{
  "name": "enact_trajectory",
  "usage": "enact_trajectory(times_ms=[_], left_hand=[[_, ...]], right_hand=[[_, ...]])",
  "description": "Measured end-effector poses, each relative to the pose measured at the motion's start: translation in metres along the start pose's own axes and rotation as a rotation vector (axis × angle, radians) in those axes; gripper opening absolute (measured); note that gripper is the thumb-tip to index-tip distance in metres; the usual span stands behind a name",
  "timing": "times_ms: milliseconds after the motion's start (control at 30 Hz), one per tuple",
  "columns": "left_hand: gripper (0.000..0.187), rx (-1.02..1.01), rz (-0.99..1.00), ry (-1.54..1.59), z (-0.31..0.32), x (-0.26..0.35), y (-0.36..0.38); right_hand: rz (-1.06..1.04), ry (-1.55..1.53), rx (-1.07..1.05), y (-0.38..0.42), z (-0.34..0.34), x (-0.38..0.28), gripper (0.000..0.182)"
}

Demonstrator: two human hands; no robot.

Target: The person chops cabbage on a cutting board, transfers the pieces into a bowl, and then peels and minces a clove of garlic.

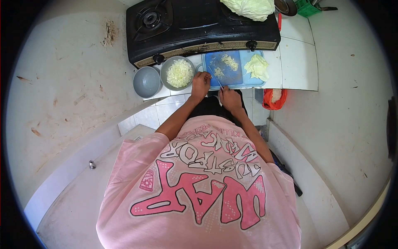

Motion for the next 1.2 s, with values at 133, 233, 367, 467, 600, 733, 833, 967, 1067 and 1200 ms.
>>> enact_trajectory(times_ms=[133, 233, 367, 467, 600, 733, 833, 967, 1067, 1200], left_hand=[[0.008, 0.006, 0.023, -0.026, 0.0, -0.002, 0.0], [0.008, 0.018, 0.03, -0.008, 0.0, -0.002, 0.0], [0.008, 0.003, 0.041, -0.024, -0.001, -0.003, 0.001], [0.009, -0.011, 0.019, -0.023, -0.003, 0.002, 0.001], [0.011, 0.006, 0.071, -0.018, -0.003, -0.002, 0.004], [0.012, -0.008, 0.101, -0.021, -0.002, -0.003, 0.004], [0.012, -0.014, 0.102, -0.023, -0.001, -0.004, 0.002], [0.012, -0.025, 0.121, -0.025, -0.001, -0.003, 0.0], [0.012, -0.028, 0.148, -0.029, -0.001, -0.004, -0.001], [0.012, -0.042, 0.135, -0.053, 0.0, -0.003, -0.002]], right_hand=[[-0.017, 0.02, -0.02, 0.002, -0.004, -0.005, 0.032], [-0.025, 0.029, -0.006, 0.002, -0.005, -0.005, 0.032], [-0.025, 0.025, 0.004, -0.002, -0.001, -0.008, 0.033], [-0.008, 0.033, -0.019, -0.007, 0.0, -0.012, 0.032], [0.001, 0.014, -0.012, -0.004, -0.001, -0.012, 0.032], [0.023, -0.027, 0.017, -0.001, 0.0, -0.007, 0.031], [0.027, -0.027, 0.008, -0.001, 0.0, -0.006, 0.03], [0.006, -0.023, -0.002, 0.002, 0.002, -0.007, 0.031], [0.017, -0.024, -0.003, 0.002, 0.005, -0.008, 0.03], [0.046, -0.024, 0.019, -0.011, 0.011, -0.017, 0.03]])
Point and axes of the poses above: each hand's wrist, its own y-axis away from the middle knuckle, its own z-axis out of the palm, x = y × z, the point moved 1 cm from there along -y, towards the middle knuckle, and after that the axes turned 13 degrees about z, right-handed, at the moved point
